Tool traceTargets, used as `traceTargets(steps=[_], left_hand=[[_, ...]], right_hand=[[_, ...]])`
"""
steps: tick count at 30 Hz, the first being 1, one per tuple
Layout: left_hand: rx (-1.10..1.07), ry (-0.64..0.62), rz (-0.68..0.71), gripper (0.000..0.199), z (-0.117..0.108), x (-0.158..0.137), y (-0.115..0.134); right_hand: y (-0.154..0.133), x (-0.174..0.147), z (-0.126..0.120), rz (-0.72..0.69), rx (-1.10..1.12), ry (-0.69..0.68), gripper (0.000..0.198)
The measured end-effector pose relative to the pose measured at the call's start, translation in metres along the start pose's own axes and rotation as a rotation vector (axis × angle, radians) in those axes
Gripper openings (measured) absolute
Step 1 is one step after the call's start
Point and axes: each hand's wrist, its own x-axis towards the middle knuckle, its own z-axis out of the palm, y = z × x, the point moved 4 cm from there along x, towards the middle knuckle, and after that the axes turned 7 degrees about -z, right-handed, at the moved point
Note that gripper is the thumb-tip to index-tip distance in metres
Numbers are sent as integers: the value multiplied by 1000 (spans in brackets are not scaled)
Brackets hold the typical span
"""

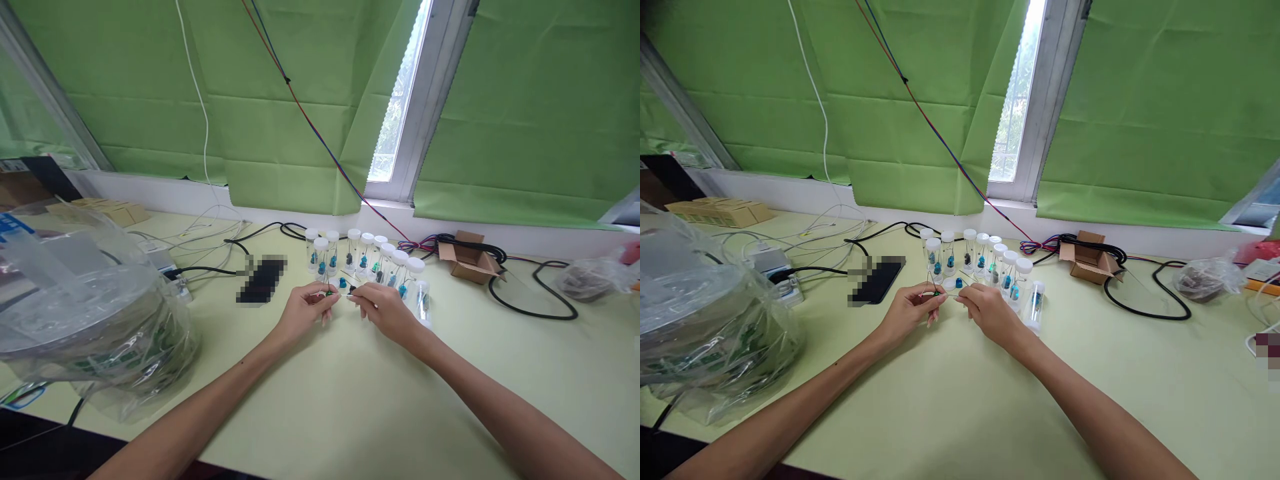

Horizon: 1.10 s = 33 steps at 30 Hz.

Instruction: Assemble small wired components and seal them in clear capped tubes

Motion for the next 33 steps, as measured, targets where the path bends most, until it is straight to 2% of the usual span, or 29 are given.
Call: traceTargets(steps=[3,8,15,25,29,33], left_hand=[[-22,-1,-11,30,0,0,0],[-35,-8,-9,29,0,0,0],[1,-12,0,23,1,1,-1],[40,-56,23,26,3,1,0],[25,-65,17,25,3,1,2],[5,-58,-3,24,2,1,0]], right_hand=[[-1,1,1,119,119,21,30],[2,1,7,401,428,20,30],[5,-2,12,644,754,-35,35],[7,-10,22,1035,1183,-25,19],[4,-9,21,1075,1208,-17,19],[5,-7,20,957,1039,-17,21]])
